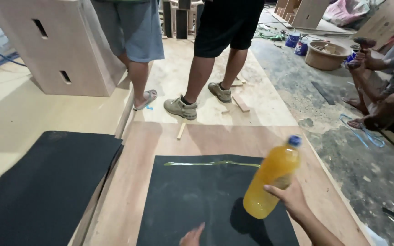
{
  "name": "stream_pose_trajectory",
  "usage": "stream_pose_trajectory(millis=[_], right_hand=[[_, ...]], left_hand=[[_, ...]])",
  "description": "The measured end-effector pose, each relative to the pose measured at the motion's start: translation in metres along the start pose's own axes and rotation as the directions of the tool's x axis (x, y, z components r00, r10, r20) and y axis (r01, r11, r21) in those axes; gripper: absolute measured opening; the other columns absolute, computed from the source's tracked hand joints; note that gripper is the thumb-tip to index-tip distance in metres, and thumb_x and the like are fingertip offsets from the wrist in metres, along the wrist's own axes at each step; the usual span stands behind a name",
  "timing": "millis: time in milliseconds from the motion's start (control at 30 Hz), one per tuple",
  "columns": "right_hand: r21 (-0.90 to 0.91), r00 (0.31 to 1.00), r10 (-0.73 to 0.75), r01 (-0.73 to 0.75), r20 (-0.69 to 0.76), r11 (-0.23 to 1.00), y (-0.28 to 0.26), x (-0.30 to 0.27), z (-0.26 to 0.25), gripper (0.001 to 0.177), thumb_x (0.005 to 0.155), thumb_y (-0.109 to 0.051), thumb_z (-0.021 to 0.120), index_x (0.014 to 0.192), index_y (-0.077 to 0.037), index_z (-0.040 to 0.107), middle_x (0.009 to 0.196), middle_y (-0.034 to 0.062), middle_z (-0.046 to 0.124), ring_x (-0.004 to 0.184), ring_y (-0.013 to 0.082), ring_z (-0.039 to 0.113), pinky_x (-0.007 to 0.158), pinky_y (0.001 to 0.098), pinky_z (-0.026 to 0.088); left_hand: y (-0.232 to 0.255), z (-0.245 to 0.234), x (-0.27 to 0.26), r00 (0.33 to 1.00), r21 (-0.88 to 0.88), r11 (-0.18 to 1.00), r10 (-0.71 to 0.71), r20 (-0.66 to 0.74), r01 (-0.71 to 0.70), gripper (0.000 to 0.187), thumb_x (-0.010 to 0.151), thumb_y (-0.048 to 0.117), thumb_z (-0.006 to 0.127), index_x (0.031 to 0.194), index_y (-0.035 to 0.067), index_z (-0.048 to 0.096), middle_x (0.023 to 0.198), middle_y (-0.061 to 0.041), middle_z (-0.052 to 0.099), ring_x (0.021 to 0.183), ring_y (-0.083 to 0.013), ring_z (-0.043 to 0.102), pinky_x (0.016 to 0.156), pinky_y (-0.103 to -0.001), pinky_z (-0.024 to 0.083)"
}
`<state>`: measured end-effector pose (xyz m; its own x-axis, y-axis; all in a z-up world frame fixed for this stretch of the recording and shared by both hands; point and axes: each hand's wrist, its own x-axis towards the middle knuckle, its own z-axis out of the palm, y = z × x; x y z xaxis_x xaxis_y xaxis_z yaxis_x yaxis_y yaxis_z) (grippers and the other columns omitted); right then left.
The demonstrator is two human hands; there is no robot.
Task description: Applying liquid glue from a bottle onto a black sheet and spreading it evenly with a hand scraper
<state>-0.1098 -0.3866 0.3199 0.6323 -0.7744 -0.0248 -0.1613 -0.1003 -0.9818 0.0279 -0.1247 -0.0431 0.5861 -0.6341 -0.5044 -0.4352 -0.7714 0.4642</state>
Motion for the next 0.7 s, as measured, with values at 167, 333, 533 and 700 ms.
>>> stream_pose_trajectory(millis=[167, 333, 533, 700], right_hand=[[-0.052, 0.969, -0.114, 0.128, 0.217, 0.99, -0.007, -0.026, 0.046, 0.076, 0.056, -0.016, 0.092, 0.124, -0.006, 0.059, 0.114, 0.0131, 0.076, 0.098, 0.0232, 0.074, 0.084, 0.0364, 0.061], [-0.085, 0.776, -0.281, 0.394, 0.564, 0.915, -0.031, -0.056, 0.076, 0.104, 0.071, -0.053, 0.078, 0.15, -0.01, 0.027, 0.14, 0.0082, 0.051, 0.13, 0.019, 0.051, 0.105, 0.0362, 0.043], [-0.215, 0.573, -0.103, 0.461, 0.813, 0.861, -0.027, -0.044, 0.047, 0.095, 0.086, -0.054, 0.067, 0.156, -0.013, 0.017, 0.155, 0.0157, 0.04, 0.143, 0.0255, 0.041, 0.114, 0.042, 0.035], [-0.492, 0.893, 0.435, -0.327, 0.119, 0.807, -0.009, -0.035, -0.04, 0.07, 0.086, -0.038, 0.065, 0.152, -0.034, 0.041, 0.155, 0.0066, 0.046, 0.138, 0.0299, 0.052, 0.112, 0.0462, 0.044]], left_hand=[[0.172, -0.19, -0.164, 0.832, -0.359, 0.804, 0.276, -0.482, -0.475, 0.116, 0.069, 0.062, 0.081, 0.157, 0.021, 0.017, 0.158, -0.01, 0.031, 0.146, -0.0302, 0.031, 0.117, -0.045, 0.029], [0.185, -0.186, -0.17, 0.727, -0.489, 0.679, 0.096, -0.68, -0.547, 0.105, 0.06, 0.049, 0.087, 0.145, 0.014, 0.034, 0.14, -0.014, 0.051, 0.128, -0.03, 0.051, 0.104, -0.041, 0.042], [0.16, -0.188, -0.145, 0.775, -0.85, 0.473, -0.438, -0.456, -0.233, 0.064, 0.055, 0.022, 0.09, 0.113, 0.015, 0.065, 0.102, -0.006, 0.079, 0.09, -0.0197, 0.077, 0.079, -0.032, 0.06], [0.048, -0.24, -0.118, 0.426, -0.866, 0.499, -0.778, -0.463, -0.03, 0.092, 0.049, 0.034, 0.093, 0.127, 0.006, 0.053, 0.117, -0.018, 0.069, 0.103, -0.0376, 0.069, 0.08, -0.048, 0.056]])
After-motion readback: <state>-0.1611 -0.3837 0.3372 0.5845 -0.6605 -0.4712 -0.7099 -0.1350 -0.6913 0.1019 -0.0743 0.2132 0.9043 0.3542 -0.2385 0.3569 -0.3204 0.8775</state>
